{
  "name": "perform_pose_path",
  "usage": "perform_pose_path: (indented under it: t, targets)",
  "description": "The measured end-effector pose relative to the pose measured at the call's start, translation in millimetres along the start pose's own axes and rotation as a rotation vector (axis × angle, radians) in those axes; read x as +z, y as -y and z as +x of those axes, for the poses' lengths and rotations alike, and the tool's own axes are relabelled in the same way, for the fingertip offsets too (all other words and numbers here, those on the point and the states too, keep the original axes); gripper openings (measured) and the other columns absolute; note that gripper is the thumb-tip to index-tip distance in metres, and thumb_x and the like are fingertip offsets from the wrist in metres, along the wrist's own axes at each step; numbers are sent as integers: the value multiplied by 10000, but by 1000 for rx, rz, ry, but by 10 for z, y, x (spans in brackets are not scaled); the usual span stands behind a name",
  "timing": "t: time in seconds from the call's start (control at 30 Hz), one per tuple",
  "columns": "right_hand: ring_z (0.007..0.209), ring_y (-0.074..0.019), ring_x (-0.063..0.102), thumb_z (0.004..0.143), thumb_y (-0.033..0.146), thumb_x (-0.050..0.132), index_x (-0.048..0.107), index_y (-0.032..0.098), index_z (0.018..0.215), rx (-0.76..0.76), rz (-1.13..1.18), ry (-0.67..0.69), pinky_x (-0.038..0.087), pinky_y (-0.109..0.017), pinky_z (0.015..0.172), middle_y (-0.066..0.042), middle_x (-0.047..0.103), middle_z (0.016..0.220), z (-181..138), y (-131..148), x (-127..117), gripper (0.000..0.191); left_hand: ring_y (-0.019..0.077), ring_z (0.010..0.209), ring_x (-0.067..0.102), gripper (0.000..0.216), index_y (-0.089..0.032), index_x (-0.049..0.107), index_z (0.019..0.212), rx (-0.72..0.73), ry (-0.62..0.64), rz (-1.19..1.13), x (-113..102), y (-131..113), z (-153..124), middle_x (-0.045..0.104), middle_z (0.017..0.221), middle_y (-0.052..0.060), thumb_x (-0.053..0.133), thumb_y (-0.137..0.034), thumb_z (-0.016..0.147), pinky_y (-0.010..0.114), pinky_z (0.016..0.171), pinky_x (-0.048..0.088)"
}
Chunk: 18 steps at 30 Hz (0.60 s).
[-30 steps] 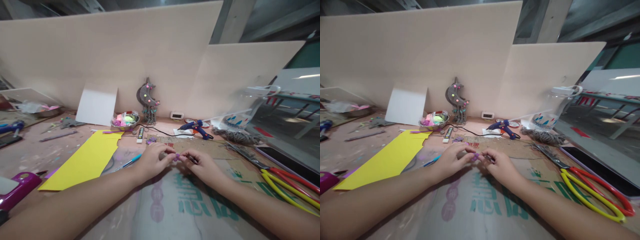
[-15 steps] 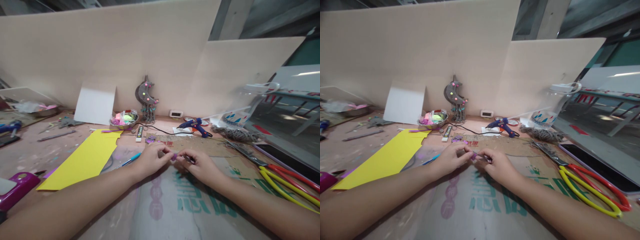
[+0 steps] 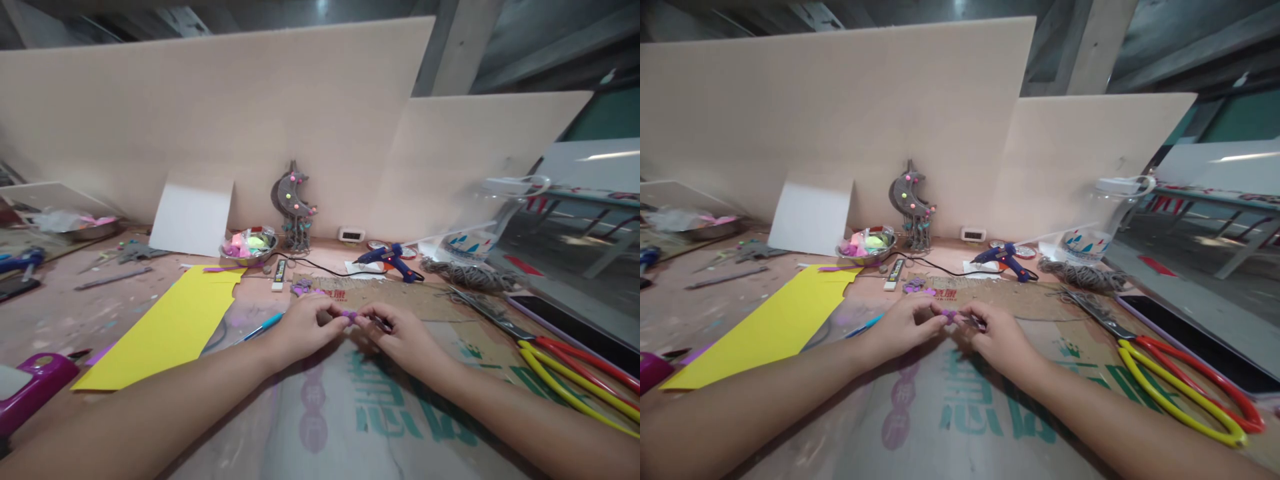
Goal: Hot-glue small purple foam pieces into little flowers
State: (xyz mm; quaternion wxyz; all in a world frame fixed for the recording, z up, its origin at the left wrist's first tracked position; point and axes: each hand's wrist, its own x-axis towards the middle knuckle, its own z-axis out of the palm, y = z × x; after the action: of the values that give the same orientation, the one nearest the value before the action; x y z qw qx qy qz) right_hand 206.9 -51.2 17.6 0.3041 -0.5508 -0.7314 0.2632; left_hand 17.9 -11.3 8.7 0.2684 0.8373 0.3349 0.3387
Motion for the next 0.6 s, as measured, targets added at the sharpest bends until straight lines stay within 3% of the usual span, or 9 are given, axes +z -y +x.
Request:
perform_pose_path:
  t: [0.17, 0.37, 0.5, 0.6]
  targets:
    - [548, -146, 602, 847, 440, 464, 609, 185, 812, -29, -5, 12, 457, -244, 528, -6, 630, 635, 1, 0, 14, 296, 170, 939, 590, 276, -196, 647, 1062, 35, -27, -35, 9, 38, -11, 679, 994, 40, 564, -300, 820, 288, 862, 426]
    - [547, -139, 593, 835, 397, 485, 615, 182, 780, -62, -68, -11, 441, -235, 521, -4, 635, 625, -6, -16, 21, 257, 173, 886, 599, 190, -198, 697, 905, 62, 5, -6, -4, 18, 6, 697, 887, 28, 558, -302, 829, 294, 831, 430]
    - [553, -137, 596, 832, 380, 496, 628, 181, 802, -76, -61, -29, 447, -235, 528, -5, 648, 642, -10, -17, 14, 241, 178, 920, 603, 240, -191, 679, 967, 12, 4, -21, -2, 24, 8, 694, 966, 39, 593, -340, 800, 290, 848, 429]
    - [539, -139, 593, 834, 396, 490, 627, 182, 804, -53, -29, -49, 450, -236, 506, -4, 645, 636, -5, -3, 9, 256, 169, 842, 608, 233, -185, 681, 924, -13, 22, 4, 6, 34, 0, 694, 899, 34, 573, -354, 807, 272, 769, 442]
